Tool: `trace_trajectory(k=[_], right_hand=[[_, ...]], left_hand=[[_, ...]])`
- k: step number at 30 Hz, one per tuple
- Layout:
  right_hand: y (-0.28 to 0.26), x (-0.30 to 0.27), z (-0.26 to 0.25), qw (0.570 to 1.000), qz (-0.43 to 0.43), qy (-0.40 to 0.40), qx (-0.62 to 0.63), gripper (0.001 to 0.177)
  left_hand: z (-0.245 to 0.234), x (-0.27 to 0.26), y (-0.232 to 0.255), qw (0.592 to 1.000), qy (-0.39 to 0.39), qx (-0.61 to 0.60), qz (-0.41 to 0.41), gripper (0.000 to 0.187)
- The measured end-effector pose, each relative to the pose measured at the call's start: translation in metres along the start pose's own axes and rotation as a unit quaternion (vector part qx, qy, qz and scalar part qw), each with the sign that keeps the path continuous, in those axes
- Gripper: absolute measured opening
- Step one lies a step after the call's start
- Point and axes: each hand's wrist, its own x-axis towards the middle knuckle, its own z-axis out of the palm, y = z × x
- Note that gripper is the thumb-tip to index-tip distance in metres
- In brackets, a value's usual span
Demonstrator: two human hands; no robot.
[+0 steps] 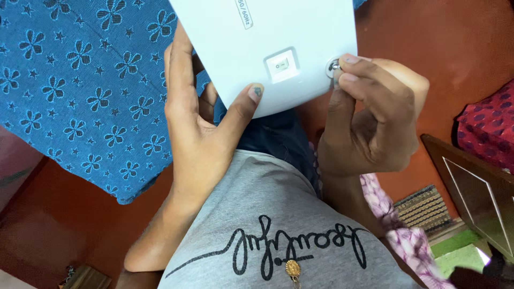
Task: The person assembles a small white portable fan by attaching the front grille and control panel to the main body. They then secure the casing by inserting and tightening screws on the back using a screwdriver.
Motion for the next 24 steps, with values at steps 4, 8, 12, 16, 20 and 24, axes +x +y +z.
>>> trace_trajectory(k=[4, 8, 12, 16, 20, 24], right_hand=[[-0.008, 0.0, -0.017, 0.996, 0.019, -0.078, -0.035, 0.016], [-0.003, -0.004, -0.002, 1.0, 0.022, -0.018, 0.006, 0.015], [0.0, -0.004, -0.001, 0.999, 0.02, -0.012, 0.026, 0.015], [0.002, -0.006, 0.004, 0.999, 0.014, 0.017, 0.026, 0.014], [-0.003, -0.005, 0.002, 0.999, 0.032, 0.009, 0.015, 0.012], [-0.001, 0.0, 0.003, 0.997, 0.072, 0.021, 0.008, 0.01]], left_hand=[[-0.002, 0.0, -0.002, 1.0, -0.002, 0.002, 0.0, 0.074], [-0.002, 0.0, -0.003, 1.0, -0.001, -0.003, -0.004, 0.074], [-0.003, 0.002, -0.004, 1.0, -0.001, 0.003, -0.002, 0.075], [-0.003, 0.002, -0.005, 1.0, -0.006, 0.007, 0.004, 0.075], [-0.003, 0.004, -0.003, 1.0, -0.006, 0.014, 0.006, 0.075], [-0.001, 0.006, 0.004, 1.0, -0.004, 0.026, -0.012, 0.075]])
